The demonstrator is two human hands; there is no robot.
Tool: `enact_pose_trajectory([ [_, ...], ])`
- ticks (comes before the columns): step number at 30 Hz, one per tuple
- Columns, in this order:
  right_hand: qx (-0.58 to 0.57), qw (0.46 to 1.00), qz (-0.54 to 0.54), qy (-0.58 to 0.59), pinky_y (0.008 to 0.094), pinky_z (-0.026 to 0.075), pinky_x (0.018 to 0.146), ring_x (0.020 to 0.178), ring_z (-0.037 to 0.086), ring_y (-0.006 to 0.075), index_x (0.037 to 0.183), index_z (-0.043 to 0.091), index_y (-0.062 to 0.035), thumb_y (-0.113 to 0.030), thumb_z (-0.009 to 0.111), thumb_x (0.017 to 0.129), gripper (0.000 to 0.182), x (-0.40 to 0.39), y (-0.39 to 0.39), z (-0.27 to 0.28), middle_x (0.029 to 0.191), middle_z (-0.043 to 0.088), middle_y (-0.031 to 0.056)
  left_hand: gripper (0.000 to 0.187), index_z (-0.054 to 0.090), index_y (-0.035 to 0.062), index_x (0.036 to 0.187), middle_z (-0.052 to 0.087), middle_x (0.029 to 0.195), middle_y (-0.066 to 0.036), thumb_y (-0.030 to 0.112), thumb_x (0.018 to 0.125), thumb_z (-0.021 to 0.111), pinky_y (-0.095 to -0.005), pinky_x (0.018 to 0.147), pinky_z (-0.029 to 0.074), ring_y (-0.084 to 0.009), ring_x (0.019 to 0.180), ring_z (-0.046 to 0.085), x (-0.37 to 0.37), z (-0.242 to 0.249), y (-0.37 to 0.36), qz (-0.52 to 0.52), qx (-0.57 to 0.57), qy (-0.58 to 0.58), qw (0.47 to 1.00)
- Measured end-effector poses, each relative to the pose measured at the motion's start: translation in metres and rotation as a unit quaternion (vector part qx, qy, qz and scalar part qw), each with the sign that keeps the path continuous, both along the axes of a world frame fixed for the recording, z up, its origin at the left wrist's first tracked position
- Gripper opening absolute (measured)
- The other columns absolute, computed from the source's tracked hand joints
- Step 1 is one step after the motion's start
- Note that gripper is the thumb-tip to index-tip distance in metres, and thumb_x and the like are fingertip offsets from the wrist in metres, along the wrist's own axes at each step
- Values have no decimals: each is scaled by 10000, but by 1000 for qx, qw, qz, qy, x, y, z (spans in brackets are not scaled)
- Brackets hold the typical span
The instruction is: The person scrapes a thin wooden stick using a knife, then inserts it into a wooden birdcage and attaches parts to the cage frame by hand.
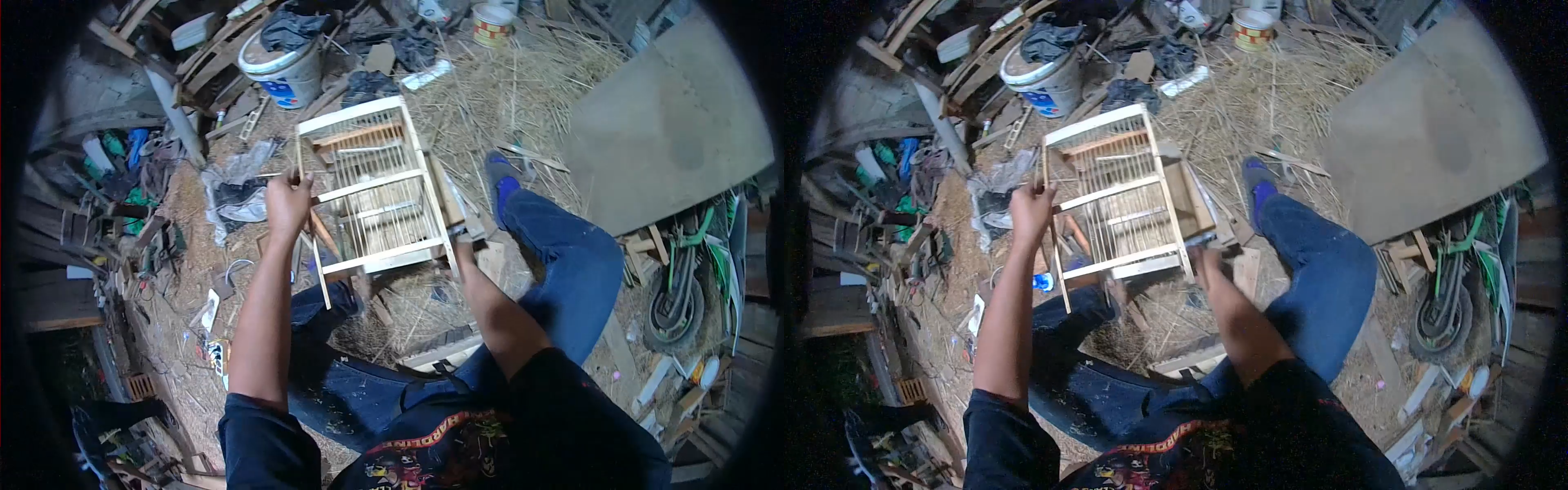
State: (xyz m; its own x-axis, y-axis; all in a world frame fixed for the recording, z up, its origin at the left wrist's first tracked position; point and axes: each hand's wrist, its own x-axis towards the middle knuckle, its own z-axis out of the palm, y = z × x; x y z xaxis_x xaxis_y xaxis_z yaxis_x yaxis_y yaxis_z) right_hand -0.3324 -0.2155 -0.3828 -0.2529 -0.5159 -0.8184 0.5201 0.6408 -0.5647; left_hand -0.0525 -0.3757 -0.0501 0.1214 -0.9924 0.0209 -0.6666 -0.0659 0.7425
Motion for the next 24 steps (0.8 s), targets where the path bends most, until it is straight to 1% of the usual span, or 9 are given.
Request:
enact_pose_trajectory([
  [5, 65, 991, 32, 112, 387, 404, 536, 556, 587, 196, 728, 716, -94, -363, 851, 817, 314, 14, -6, 49, 657, 661, 42, 350, 748, -68, 970, 729, 804, -259, 274, 902, 774, -456, 697, 566, -380, 740, 753, 10, -7, -28, -33, -86, -123, 988],
  [8, 42, 988, 36, 143, 392, 425, 557, 568, 600, 204, 709, 710, -77, -420, 863, 811, 390, 17, -6, 50, 670, 671, 46, 362, 741, -58, 1133, 774, 941, -206, 250, 943, 751, -389, 717, 588, -211, 814, 755, 9, -3, -35, -22, 20, -49, 998],
  [11, 94, 874, 308, 363, 437, 569, 773, 877, 751, 366, 885, 777, 10, -609, 834, 770, 632, 1, -16, -120, 920, 772, 202, 388, 740, -63, 1122, 761, 883, -218, 271, 927, 765, -395, 717, 585, -262, 798, 767, 5, 9, -19, -30, -31, -80, 996],
  [13, 71, 884, 320, 333, 439, 578, 775, 926, 755, 375, 904, 785, 7, -621, 830, 764, 645, -1, -20, -115, 957, 774, 216, 420, 743, -54, 1137, 757, 848, -224, 306, 921, 762, -395, 719, 578, -299, 771, 772, 10, 15, -9, -41, -38, -79, 995],
  [15, 61, 962, 122, 235, 407, 583, 750, 866, 760, 354, 876, 784, 1, -617, 828, 762, 630, 4, -13, -58, 915, 778, 200, 438, 737, -63, 1144, 756, 846, -225, 317, 927, 754, -388, 730, 573, -285, 782, 768, 22, 10, -1, -48, -36, -45, 997],
  [16, 38, 939, 188, 284, 408, 583, 727, 842, 759, 326, 874, 781, -6, -577, 781, 804, 575, 5, -15, -41, 890, 775, 177, 457, 732, -73, 1152, 755, 844, -226, 328, 933, 745, -380, 741, 569, -272, 794, 764, 28, 6, 2, -59, -34, -10, 998],
  [19, -51, 598, 506, 619, 413, 583, 658, 768, 753, 244, 866, 770, -29, -455, 642, 929, 450, 9, -12, -29, 815, 767, 107, 466, 714, -78, 1196, 760, 898, -144, 342, 997, 685, -330, 709, 543, -188, 757, 702, 39, 18, 26, -56, -23, 41, 997],
  [22, -87, 908, 241, 331, 466, 612, 628, 740, 732, 320, 931, 716, -3, -262, 635, 932, 271, 17, -12, -43, 870, 735, 141, 477, 692, -39, 1283, 735, 948, -60, 367, 1036, 646, -254, 663, 493, -140, 676, 612, 43, 57, 61, -9, 84, 126, 988],
  [24, -97, 962, 144, 209, 484, 622, 618, 731, 725, 346, 953, 698, 5, -198, 633, 933, 214, 19, -14, -61, 889, 724, 152, 466, 646, 77, 1398, 733, 1029, -54, 379, 1044, 638, -302, 776, 501, -175, 783, 647, 60, 64, 81, -24, 178, 274, 945],
])
